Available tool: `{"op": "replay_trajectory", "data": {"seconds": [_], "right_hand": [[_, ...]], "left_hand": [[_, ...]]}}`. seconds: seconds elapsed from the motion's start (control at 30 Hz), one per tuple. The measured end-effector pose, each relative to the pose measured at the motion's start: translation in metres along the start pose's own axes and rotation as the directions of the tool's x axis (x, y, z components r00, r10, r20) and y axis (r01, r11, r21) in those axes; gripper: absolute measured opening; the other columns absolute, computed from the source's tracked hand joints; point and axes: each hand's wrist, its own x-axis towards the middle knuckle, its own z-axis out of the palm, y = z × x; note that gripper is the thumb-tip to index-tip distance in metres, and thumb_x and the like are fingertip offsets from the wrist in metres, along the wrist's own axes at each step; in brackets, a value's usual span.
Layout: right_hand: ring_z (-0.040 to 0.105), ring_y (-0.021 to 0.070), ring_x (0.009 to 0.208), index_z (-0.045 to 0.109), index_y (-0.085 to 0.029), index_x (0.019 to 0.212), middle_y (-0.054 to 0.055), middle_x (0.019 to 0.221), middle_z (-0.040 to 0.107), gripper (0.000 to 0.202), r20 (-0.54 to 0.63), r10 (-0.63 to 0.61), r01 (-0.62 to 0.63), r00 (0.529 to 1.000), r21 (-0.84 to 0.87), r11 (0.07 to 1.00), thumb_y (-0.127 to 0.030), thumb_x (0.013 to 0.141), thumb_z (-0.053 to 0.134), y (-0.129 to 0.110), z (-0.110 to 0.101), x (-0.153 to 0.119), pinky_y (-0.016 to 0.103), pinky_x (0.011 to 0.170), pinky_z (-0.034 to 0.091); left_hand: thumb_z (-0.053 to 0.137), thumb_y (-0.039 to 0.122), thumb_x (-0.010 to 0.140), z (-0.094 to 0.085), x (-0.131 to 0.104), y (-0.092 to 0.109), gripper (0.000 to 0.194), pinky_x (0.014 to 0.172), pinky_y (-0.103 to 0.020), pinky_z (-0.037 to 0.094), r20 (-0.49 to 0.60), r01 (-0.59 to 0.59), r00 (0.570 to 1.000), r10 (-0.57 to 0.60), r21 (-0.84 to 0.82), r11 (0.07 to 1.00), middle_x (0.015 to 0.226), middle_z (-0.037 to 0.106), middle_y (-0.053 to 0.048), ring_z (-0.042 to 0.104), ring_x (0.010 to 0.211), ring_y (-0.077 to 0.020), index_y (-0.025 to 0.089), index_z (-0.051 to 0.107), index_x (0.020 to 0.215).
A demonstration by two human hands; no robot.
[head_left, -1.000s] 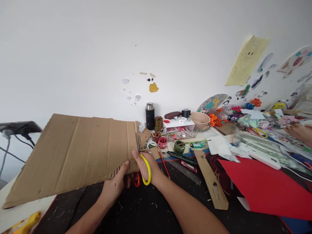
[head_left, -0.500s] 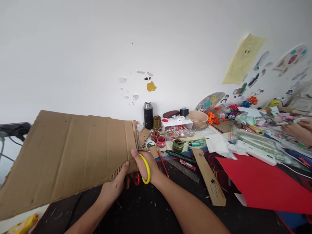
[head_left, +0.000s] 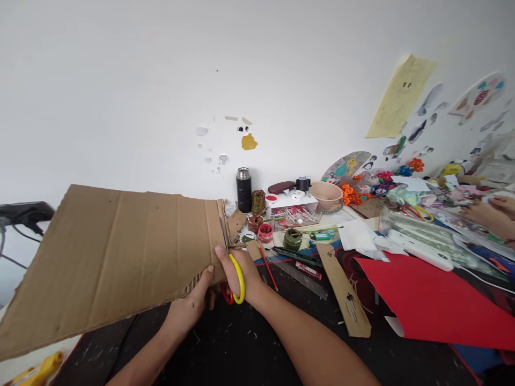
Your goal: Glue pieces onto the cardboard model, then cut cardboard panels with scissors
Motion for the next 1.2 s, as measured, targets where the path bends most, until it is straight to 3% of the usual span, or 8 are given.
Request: {"op": "replay_trajectory", "data": {"seconds": [0.2,0.43,0.63,0.77,1.07,1.2], "right_hand": [[0.074,0.0266,0.093,0.084,-0.018,0.097,0.012,0.094,0.082,0.076,-0.024,0.021,-0.021,0.999,-0.010,1.000,-0.074,0.109,0.034,0.000,0.003,-0.001,0.031,0.081,0.052],[0.073,0.0267,0.092,0.083,-0.017,0.095,0.012,0.091,0.081,0.075,-0.016,0.022,-0.022,1.000,-0.004,1.000,-0.071,0.110,0.034,0.001,0.006,0.000,0.031,0.080,0.052],[0.071,0.0271,0.078,0.082,-0.016,0.088,0.012,0.078,0.076,0.081,-0.035,0.052,-0.054,0.998,-0.054,0.997,-0.075,0.108,0.030,0.004,0.008,0.001,0.033,0.069,0.050],[0.064,0.0247,0.067,0.079,-0.018,0.084,0.008,0.064,0.066,0.083,-0.046,0.060,-0.063,0.997,-0.064,0.996,-0.079,0.106,0.028,0.004,0.010,0.000,0.032,0.061,0.044],[0.059,0.0203,0.067,0.064,-0.020,0.069,0.006,0.067,0.063,0.083,-0.084,0.007,-0.012,0.996,-0.057,0.998,-0.084,0.104,0.024,0.004,0.011,0.001,0.030,0.063,0.043],[0.057,0.0189,0.054,0.061,-0.021,0.069,0.003,0.055,0.056,0.083,-0.016,0.099,-0.098,0.995,0.052,0.994,-0.087,0.101,0.024,0.008,0.012,0.000,0.029,0.054,0.041]], "left_hand": [[0.034,0.076,0.095,0.001,-0.001,0.002,0.076,0.089,-0.037,0.052,0.005,0.037,0.999,-0.037,-0.006,0.999,0.041,0.054,-0.002,0.057,0.047,-0.0218,0.032,0.049,0.034],[0.037,0.077,0.094,0.004,-0.001,-0.005,0.076,0.072,-0.036,0.055,-0.012,0.072,0.997,-0.073,-0.054,0.996,0.039,0.052,-0.002,0.053,0.043,-0.0215,0.032,0.050,0.035],[0.035,0.079,0.091,0.005,-0.001,-0.004,0.075,0.086,-0.038,0.054,-0.012,0.096,0.995,-0.097,-0.021,0.995,0.042,0.056,-0.003,0.057,0.048,-0.0221,0.031,0.049,0.035],[0.034,0.082,0.087,0.005,-0.001,0.000,0.075,0.084,-0.037,0.053,-0.005,0.160,0.987,-0.160,-0.041,0.986,0.040,0.054,-0.003,0.055,0.046,-0.0217,0.032,0.049,0.034],[0.036,0.075,0.091,0.007,0.001,-0.004,0.074,0.084,-0.037,0.053,-0.034,0.107,0.994,-0.107,-0.018,0.994,0.040,0.054,-0.003,0.055,0.045,-0.0210,0.032,0.049,0.033],[0.038,0.075,0.092,0.006,0.002,-0.005,0.074,0.084,-0.039,0.054,-0.060,0.077,0.995,-0.077,-0.016,0.997,0.039,0.053,-0.003,0.058,0.046,-0.0228,0.032,0.048,0.033]]}}
